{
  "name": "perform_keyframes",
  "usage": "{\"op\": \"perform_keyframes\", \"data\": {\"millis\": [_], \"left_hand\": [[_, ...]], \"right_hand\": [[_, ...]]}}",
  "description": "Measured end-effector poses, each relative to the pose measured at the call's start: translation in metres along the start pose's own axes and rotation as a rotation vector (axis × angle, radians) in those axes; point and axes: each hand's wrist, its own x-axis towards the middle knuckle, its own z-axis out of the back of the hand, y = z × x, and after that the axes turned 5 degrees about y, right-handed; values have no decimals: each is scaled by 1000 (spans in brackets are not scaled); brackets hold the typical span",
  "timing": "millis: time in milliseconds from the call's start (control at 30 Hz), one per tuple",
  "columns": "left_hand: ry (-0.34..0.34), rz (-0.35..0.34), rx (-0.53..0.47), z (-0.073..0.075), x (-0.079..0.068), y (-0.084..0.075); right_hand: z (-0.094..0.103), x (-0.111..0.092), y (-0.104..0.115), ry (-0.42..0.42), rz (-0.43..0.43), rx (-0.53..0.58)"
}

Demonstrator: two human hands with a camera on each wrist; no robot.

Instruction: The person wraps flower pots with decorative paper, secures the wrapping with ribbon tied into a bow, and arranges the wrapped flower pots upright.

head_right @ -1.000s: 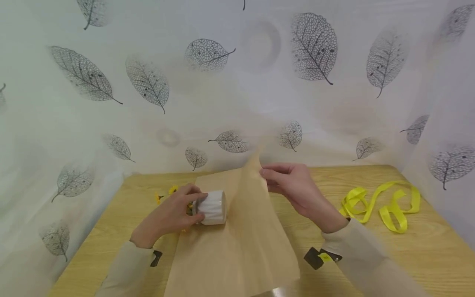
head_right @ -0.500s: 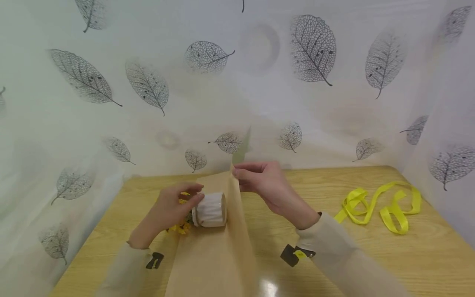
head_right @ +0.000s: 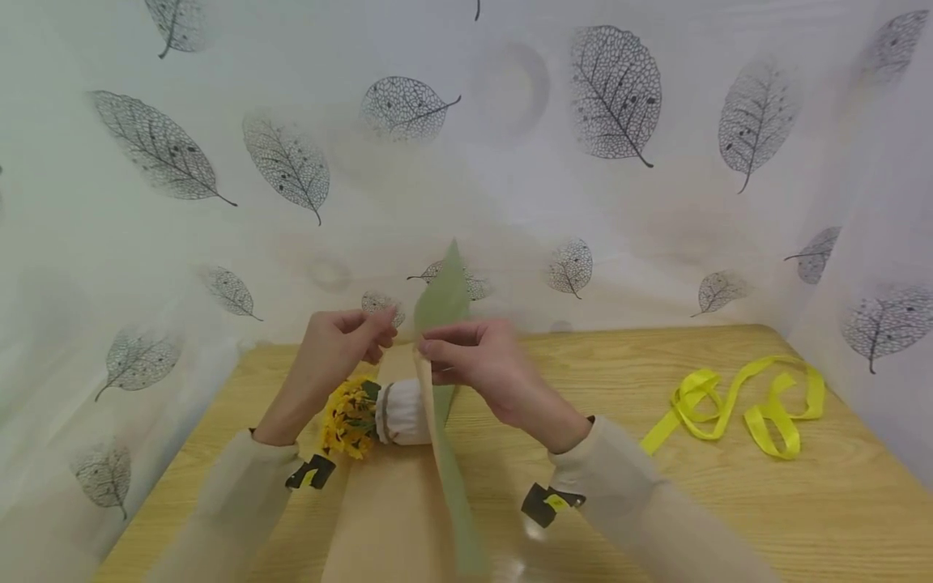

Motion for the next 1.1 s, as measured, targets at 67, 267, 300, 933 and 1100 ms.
{"op": "perform_keyframes", "data": {"millis": [67,267,300,933,1100], "left_hand": [[5,-7,4,0,2,-5],[-8,-30,103,-2,3,-18],[-9,-33,116,-2,4,-18],[37,34,159,40,-6,21],[99,86,120,51,-11,29]], "right_hand": [[-1,1,0,3,0,-6],[-6,3,-2,8,14,-9],[-7,4,-2,10,15,-11],[14,2,-45,-16,279,-841],[13,-2,-64,108,281,-1017]]}}
